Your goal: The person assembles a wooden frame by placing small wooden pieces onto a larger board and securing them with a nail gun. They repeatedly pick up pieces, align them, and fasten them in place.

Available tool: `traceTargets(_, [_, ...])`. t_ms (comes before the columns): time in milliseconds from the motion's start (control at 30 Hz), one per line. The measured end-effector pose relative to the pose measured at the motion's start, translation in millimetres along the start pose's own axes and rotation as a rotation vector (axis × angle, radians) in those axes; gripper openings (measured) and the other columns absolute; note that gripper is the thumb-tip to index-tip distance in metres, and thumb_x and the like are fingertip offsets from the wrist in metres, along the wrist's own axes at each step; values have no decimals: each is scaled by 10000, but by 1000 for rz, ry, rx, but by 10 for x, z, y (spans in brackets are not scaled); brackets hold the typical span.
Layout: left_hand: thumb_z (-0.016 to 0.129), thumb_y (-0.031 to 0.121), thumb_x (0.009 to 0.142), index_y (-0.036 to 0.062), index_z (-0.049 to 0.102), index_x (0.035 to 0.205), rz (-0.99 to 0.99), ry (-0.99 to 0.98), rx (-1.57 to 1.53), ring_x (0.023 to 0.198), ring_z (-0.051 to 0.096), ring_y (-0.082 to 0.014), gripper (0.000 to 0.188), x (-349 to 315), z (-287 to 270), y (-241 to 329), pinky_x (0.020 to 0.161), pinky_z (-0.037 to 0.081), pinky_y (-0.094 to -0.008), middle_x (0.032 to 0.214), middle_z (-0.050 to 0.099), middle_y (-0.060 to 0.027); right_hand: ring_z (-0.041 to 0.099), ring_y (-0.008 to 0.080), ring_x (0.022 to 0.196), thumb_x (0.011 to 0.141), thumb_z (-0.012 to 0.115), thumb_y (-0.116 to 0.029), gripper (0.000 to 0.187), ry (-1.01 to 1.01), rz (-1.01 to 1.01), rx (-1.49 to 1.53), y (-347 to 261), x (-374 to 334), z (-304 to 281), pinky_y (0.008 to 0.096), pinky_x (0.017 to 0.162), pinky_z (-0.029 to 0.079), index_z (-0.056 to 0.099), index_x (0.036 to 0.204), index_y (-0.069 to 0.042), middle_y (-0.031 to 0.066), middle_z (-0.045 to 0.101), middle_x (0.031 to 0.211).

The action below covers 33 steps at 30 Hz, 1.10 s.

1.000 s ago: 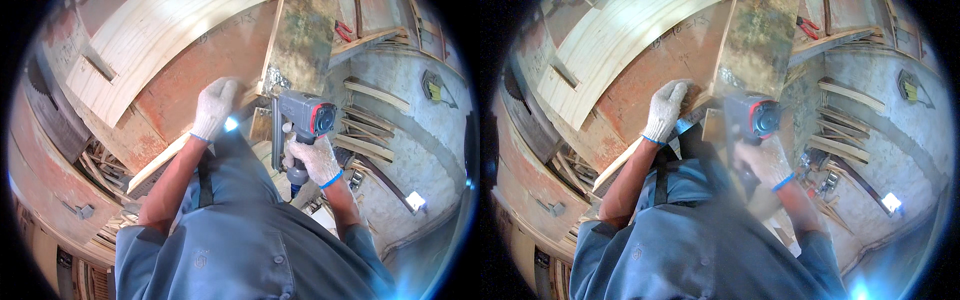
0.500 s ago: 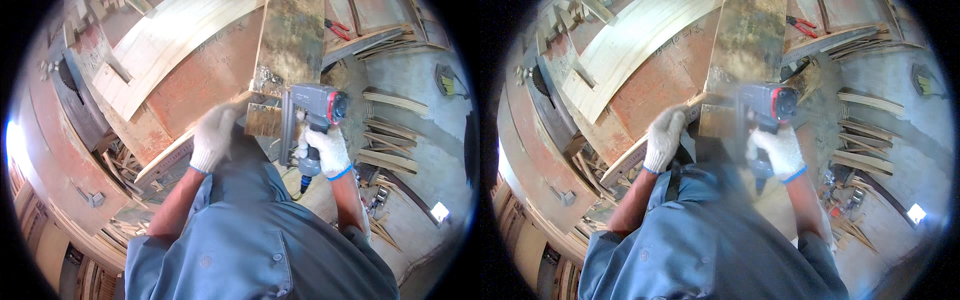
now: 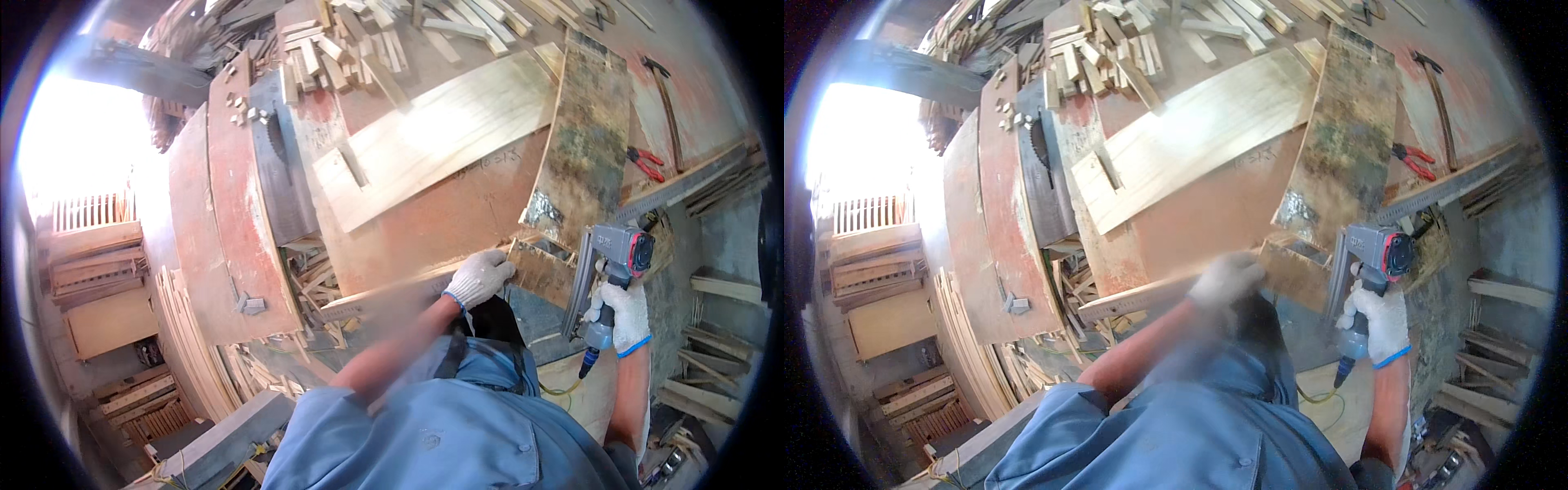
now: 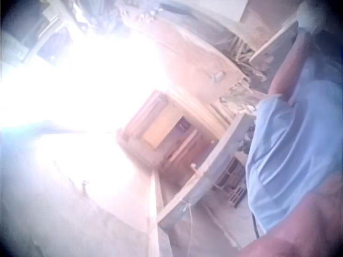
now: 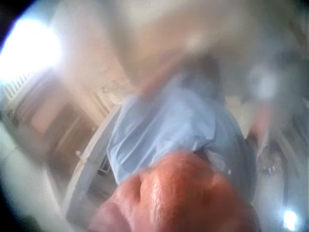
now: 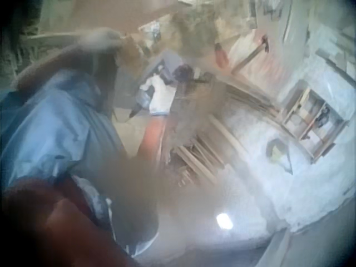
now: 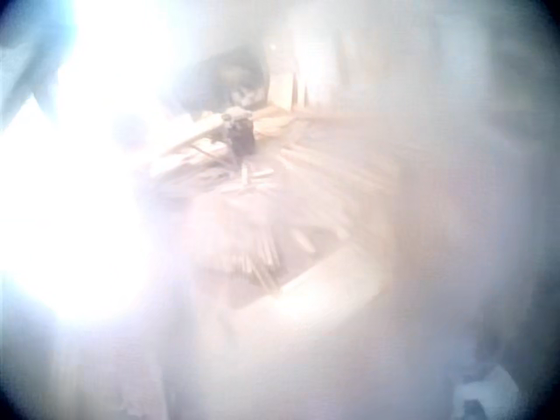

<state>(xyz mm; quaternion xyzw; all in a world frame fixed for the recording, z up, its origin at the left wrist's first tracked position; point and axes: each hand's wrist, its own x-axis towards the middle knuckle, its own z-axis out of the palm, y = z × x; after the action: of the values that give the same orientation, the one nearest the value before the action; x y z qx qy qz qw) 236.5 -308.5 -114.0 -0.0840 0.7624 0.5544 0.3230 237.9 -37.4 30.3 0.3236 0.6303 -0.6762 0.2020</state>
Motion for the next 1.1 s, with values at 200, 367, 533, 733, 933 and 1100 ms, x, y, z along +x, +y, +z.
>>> traceTargets(200, [569,382,1022,83,746,1088,295,446,509,1023,696,-462,354,586,-1081,-242,906,547,-530,1046,733,-256,605,218,529,903,654,-112,386,-14,77,-22,32,190,-97,382,523,558,601,1275,-25,85,604,724])
traceTargets(367, [596,347,1010,36,711,1254,263,774,540,1140,699,-439,412,1362,-2664,-445,985,541,-485,1182,736,-272,604,216,519,868,646,-72,401,-6,56,-3,43,196,-13,382,498,562,596,1261,-14,77,591,728])
traceTargets(533, [615,386,937,-16,704,1273,77,838,217,1179,690,-434,532,1809,-3243,232,1023,527,-467,1203,727,-297,598,214,510,813,623,6,409,131,90,-33,19,148,181,380,480,558,581,1219,-19,75,567,729])
traceTargets(733, [597,370,913,-44,708,1192,-55,992,356,1186,680,-451,511,2306,-3481,316,1025,522,-484,1196,719,-324,618,227,543,817,654,3,354,126,61,-115,45,183,286,356,490,530,605,1166,-34,90,616,739])
traceTargets(933, [621,309,911,-67,691,1167,29,1020,161,1005,733,-392,460,2221,-3593,292,888,545,-481,1013,754,-259,619,225,541,816,643,29,363,188,81,-130,61,166,343,355,497,527,621,1175,-14,87,616,730])
traceTargets(1100, [604,219,919,-68,721,1114,165,932,-384,793,691,-241,366,2124,-3754,179,731,536,-381,892,730,-165,614,221,528,817,644,29,361,184,89,-132,34,164,374,359,494,526,624,1175,-19,85,631,716])
